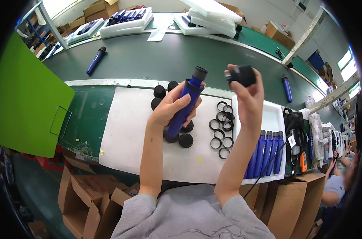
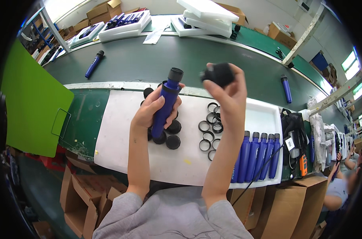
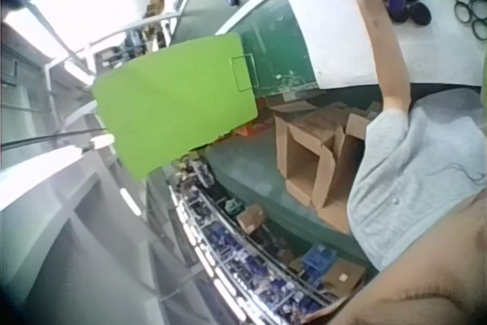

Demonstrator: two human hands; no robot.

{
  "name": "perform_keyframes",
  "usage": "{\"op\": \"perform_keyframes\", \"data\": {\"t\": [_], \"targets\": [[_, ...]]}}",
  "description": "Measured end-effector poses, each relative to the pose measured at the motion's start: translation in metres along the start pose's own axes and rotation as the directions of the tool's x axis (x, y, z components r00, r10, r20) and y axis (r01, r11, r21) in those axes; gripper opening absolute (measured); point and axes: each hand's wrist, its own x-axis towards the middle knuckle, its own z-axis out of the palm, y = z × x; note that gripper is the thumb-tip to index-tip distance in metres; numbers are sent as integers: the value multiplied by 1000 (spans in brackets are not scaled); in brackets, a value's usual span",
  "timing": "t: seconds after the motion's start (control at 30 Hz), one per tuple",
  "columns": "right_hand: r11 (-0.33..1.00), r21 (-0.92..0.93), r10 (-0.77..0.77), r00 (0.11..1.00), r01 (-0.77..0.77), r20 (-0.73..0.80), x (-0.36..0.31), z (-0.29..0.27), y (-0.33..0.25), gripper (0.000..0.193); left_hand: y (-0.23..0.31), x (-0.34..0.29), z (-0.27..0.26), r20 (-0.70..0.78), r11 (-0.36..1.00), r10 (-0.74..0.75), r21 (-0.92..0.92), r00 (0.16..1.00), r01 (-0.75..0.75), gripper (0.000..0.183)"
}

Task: The person retrieves black textured caps from a cardboard box and arranges them on a white tray. They then pick up blue cylindrical flashlight bodies and screw the black caps onto them one by one. The person places the assembled flashlights on the green workbench.

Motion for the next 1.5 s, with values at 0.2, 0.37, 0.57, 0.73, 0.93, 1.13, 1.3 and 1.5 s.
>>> {"op": "perform_keyframes", "data": {"t": [0.2,0.37,0.57,0.73,0.93,1.13,1.3,1.5], "targets": [[998,-20,65,980,-63,187,25,32,17,67,2,1,-10,-223,995,-41,77,974,59,60],[999,21,19,978,-24,210,24,33,35,68,18,-9,-13,-266,950,-126,246,956,194,46],[984,-181,92,871,-4,483,28,21,40,67,22,-3,-11,-332,837,-193,435,923,332,22],[988,-130,133,884,-83,448,28,18,35,55,64,11,-11,-347,565,-128,745,929,356,42],[973,-222,152,884,-56,441,30,14,35,51,72,17,-13,-224,184,111,962,968,201,52],[955,-281,206,888,-91,412,38,4,64,48,52,21,-32,-157,35,177,988,971,154,53],[944,-303,242,895,-129,375,39,-2,64,48,48,29,-27,-286,152,67,950,956,274,52],[933,-349,220,902,-84,371,41,-5,63,48,39,33,-30,-199,115,149,976,969,182,48]]}}
